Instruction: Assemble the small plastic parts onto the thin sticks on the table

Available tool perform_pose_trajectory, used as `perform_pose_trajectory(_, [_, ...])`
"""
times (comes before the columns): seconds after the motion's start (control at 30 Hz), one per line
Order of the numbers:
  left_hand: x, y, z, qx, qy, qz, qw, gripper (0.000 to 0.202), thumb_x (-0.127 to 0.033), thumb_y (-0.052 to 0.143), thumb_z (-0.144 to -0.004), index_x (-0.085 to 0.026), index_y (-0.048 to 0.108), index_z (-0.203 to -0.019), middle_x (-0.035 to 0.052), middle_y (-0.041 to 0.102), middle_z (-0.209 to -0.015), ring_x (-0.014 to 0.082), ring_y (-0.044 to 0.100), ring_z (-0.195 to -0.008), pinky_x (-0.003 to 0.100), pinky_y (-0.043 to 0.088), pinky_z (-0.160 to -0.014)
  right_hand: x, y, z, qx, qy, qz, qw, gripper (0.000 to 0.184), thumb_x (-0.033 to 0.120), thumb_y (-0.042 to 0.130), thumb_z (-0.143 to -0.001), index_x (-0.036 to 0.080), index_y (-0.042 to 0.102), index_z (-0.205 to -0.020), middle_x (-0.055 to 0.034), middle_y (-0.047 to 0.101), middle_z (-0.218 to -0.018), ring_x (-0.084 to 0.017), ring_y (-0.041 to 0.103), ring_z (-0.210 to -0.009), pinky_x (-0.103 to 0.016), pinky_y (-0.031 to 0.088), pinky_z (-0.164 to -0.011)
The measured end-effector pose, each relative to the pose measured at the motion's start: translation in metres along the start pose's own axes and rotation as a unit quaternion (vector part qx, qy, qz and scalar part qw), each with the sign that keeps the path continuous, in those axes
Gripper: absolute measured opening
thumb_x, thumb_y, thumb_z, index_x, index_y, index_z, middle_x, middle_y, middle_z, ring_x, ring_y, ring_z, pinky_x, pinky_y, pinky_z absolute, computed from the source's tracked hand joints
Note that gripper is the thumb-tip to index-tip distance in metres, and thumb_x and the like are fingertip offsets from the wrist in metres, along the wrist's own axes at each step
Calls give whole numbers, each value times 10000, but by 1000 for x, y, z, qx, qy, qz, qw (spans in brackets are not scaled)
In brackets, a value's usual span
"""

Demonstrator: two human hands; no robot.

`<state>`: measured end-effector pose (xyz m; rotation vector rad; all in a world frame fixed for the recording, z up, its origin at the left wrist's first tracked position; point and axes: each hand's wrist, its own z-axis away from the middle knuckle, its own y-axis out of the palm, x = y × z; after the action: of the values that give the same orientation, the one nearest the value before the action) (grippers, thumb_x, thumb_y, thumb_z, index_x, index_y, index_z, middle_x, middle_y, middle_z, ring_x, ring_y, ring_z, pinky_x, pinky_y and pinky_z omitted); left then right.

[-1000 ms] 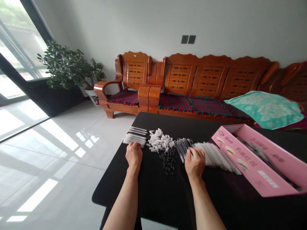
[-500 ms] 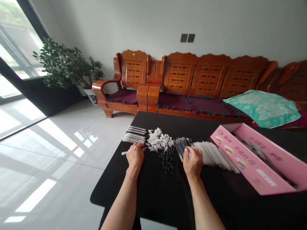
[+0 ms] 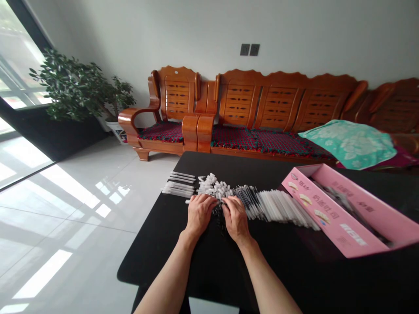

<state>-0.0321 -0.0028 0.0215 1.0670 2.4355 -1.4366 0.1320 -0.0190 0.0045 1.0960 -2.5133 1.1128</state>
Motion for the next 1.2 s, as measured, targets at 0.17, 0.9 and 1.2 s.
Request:
perform_pose_trajectory(0.17, [-9, 1, 1, 5, -27, 81, 996, 164, -288, 594, -927, -256, 744, -985, 71, 715, -1002, 226, 633, -919, 343, 422, -892, -5, 1, 2, 0, 11, -15, 1000, 215, 218, 453, -995, 193, 660, -944, -93, 681, -919, -250, 594, -1009, -449, 520, -921])
perform_pose_trajectory(0.9, [10, 24, -6, -67, -342, 605, 716, 486, -532, 821, -653, -107, 693, -850, 15, 641, -654, 125, 631, -585, 227, 518, -553, -5, 5, 3, 23, 6, -17, 1000, 270, 211, 400, -1000, 193, 654, -911, -87, 676, -909, -245, 583, -992, -448, 506, -918])
perform_pose_trajectory(1.2, [11, 23, -6, -77, -338, 584, 734, 436, -521, 804, -680, -117, 687, -795, 6, 640, -611, 121, 615, -545, 233, 525, -549, -3, 6, 3, 15, 23, -47, 999, 115, 218, 518, -952, 202, 624, -909, -90, 659, -930, -249, 596, -999, -418, 523, -897])
